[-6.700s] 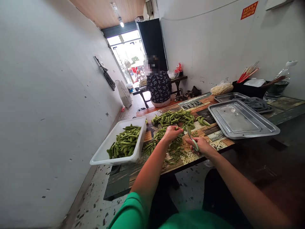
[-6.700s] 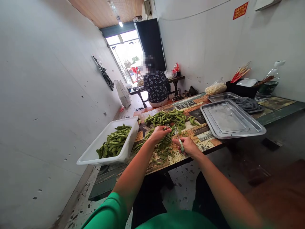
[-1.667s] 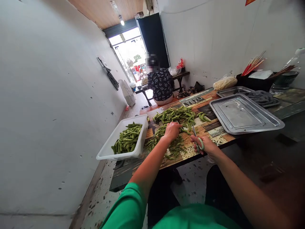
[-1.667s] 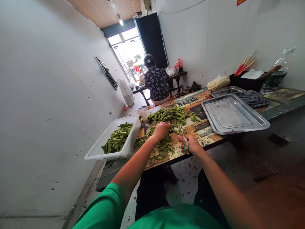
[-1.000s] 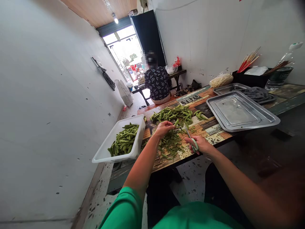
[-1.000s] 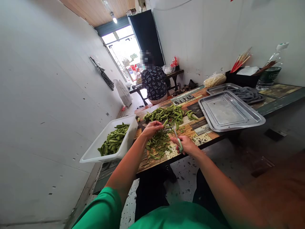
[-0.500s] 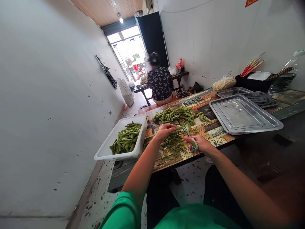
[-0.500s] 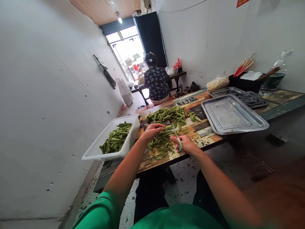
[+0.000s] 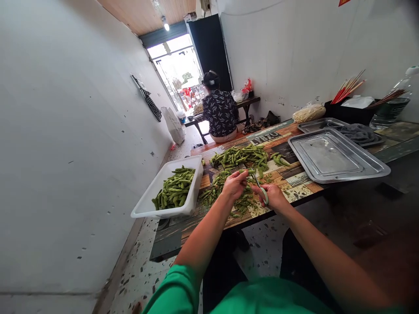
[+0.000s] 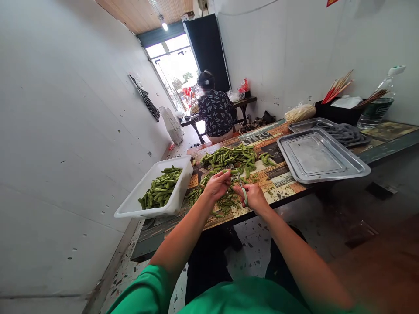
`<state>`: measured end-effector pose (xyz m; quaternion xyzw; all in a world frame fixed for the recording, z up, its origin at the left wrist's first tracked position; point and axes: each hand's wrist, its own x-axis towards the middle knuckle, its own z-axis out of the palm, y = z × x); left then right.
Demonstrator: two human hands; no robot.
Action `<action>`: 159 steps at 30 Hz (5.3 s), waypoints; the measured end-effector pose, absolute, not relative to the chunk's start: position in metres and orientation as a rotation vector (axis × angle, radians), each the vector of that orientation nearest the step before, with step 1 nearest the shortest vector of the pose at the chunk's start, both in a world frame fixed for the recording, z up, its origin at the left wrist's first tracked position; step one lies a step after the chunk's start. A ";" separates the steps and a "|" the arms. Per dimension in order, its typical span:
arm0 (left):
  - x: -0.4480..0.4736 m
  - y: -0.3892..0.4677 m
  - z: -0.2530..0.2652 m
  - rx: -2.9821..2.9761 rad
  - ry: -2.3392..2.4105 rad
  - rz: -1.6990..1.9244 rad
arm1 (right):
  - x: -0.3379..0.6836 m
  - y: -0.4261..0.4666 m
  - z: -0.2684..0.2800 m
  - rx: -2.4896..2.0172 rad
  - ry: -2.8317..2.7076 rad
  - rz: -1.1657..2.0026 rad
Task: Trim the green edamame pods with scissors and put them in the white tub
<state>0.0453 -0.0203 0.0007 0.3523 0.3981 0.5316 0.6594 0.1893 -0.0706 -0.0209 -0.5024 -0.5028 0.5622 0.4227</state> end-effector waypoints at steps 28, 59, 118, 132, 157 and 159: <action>0.028 -0.019 0.011 1.562 1.116 0.566 | 0.214 -0.072 -0.021 -1.295 -1.585 1.306; 0.051 -0.004 0.007 1.624 1.161 0.512 | 0.238 -0.068 -0.021 -1.369 -1.420 1.445; 0.048 -0.018 0.003 1.491 1.045 0.523 | 0.230 -0.076 -0.032 -1.275 -1.331 1.445; 0.077 0.021 0.000 2.538 1.488 0.133 | 0.247 -0.078 -0.033 -1.280 -1.133 1.583; 0.045 -0.012 0.013 1.349 1.115 0.680 | 0.225 -0.072 -0.014 -1.413 -1.519 1.508; 0.046 -0.013 0.013 1.362 1.133 0.667 | 0.224 -0.070 -0.015 -1.384 -1.536 1.503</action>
